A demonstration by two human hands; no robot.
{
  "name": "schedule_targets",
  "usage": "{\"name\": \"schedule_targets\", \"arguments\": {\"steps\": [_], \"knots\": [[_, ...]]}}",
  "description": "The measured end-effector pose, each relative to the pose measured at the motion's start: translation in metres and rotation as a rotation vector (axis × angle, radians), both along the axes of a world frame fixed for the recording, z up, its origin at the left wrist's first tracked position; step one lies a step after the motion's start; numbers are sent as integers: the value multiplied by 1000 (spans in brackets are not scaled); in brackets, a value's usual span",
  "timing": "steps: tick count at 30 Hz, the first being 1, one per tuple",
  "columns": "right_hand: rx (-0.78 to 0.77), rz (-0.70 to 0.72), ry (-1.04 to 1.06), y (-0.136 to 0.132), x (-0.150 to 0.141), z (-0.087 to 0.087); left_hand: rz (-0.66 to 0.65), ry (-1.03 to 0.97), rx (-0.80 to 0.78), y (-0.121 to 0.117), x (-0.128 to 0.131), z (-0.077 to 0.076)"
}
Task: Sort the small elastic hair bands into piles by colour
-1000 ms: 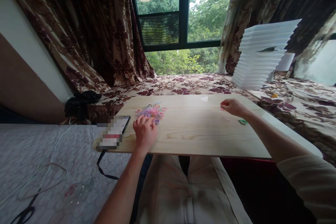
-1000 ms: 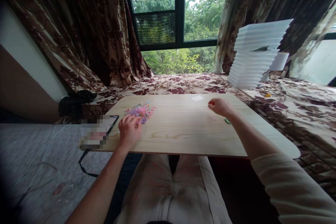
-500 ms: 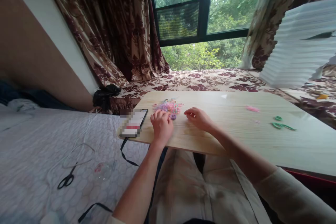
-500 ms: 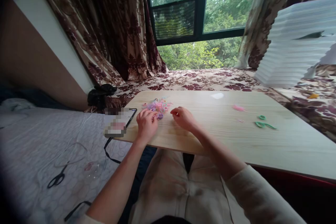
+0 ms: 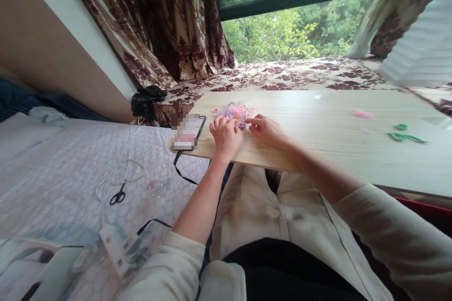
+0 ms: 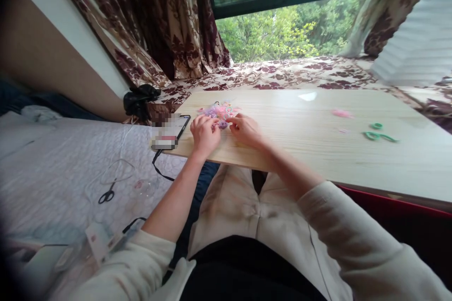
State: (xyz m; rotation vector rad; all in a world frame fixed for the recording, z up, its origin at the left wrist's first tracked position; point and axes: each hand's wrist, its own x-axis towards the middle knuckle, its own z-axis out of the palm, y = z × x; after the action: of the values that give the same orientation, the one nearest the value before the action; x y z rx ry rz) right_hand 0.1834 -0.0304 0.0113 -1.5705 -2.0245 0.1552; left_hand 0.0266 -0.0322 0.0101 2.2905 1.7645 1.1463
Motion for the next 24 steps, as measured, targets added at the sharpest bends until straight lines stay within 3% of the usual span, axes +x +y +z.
{"name": "schedule_targets", "arguments": {"steps": [9, 19, 24], "knots": [[11, -16, -124, 1, -1, -1, 16, 20, -7, -1, 0, 1], [-15, -51, -107, 1, 1, 0, 19, -8, 2, 0, 0, 1], [12, 7, -186, -3, 0, 3, 20, -11, -17, 0, 0, 1]]}}
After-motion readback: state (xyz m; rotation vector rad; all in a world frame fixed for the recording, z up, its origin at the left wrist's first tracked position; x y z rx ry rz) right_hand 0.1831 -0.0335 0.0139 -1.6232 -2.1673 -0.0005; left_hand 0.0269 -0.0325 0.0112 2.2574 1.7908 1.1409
